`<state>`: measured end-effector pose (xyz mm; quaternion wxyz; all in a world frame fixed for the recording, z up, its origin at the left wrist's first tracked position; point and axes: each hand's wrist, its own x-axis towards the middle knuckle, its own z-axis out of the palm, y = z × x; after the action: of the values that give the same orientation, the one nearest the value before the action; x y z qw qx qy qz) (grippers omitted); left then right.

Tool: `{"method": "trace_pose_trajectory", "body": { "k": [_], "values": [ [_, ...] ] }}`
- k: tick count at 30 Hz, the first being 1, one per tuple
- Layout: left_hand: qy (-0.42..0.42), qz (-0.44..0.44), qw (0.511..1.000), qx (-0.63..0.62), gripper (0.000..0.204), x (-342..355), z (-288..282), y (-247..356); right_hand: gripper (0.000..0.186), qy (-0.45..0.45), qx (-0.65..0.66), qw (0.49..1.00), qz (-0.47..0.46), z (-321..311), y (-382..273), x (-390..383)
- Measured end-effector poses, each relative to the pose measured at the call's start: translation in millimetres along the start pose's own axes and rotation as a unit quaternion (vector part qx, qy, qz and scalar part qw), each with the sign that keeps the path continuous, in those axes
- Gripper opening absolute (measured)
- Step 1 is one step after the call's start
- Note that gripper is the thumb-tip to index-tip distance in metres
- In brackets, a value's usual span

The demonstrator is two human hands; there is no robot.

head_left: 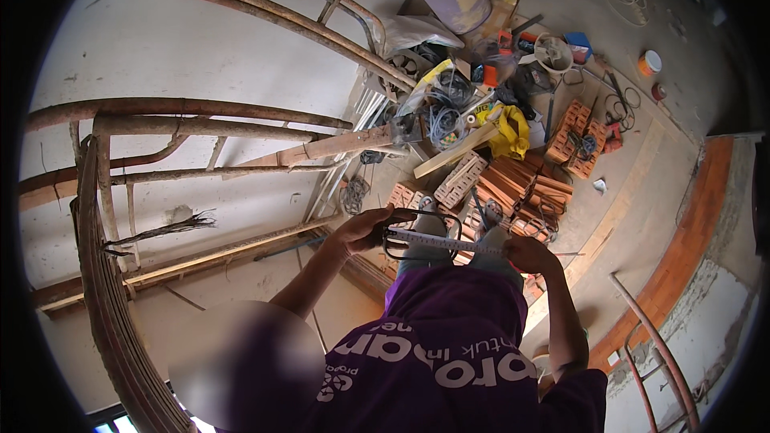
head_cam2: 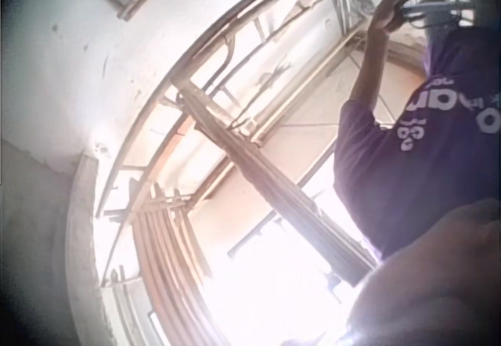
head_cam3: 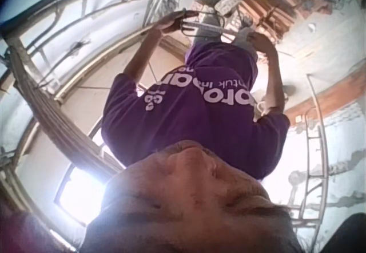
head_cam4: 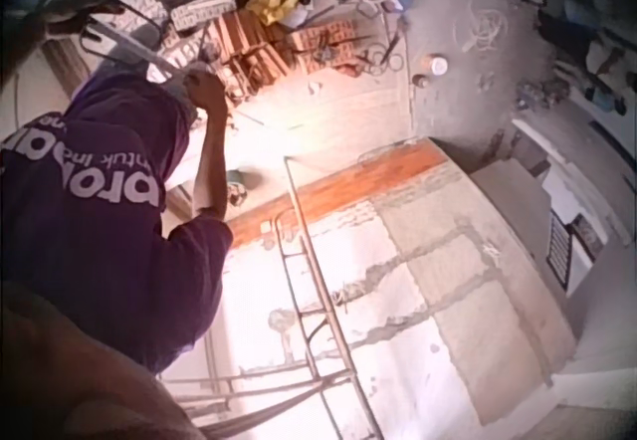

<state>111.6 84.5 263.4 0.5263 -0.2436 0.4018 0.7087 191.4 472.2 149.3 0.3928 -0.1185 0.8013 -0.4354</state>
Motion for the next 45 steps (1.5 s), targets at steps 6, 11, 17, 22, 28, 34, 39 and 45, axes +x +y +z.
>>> {"method": "trace_pose_trajectory", "body": {
  "k": [6,11,17,22,28,34,39,45],
  "values": [
    [0.038,0.004,0.999,-0.039,0.051,4,4,-7,0.027,-0.023,-0.006,0.999,-0.036,18,7,10],
    [0.134,0.034,0.985,-0.104,0.032,-12,9,-7,0.029,-0.062,0.097,0.993,-0.031,7,-21,11],
    [0.136,0.172,0.976,-0.017,0.026,-28,52,-1,0.029,-0.032,0.092,0.995,0.013,3,-13,-2],
    [0.142,0.245,0.958,0.04,0.027,-45,79,13,0.027,-0.035,0.147,0.988,0.032,5,-8,-5],
    [0.115,0.219,0.968,0.049,0.031,-45,91,17,0.025,-0.015,0.19,0.981,0.031,12,-7,-8],
    [0.1,0.254,0.961,0.049,0.033,-44,86,14,0.017,0.118,0.138,0.981,-0.065,30,1,-10],
    [0.091,0.316,0.941,0.083,0.034,-58,77,13,0.009,0.476,-0.099,0.87,-0.08,6,-61,-30],
    [0.056,0.345,0.934,0.07,0.036,-65,73,15,0.037,0.544,-0.211,0.804,-0.117,-35,-76,-53]
  ]
}}
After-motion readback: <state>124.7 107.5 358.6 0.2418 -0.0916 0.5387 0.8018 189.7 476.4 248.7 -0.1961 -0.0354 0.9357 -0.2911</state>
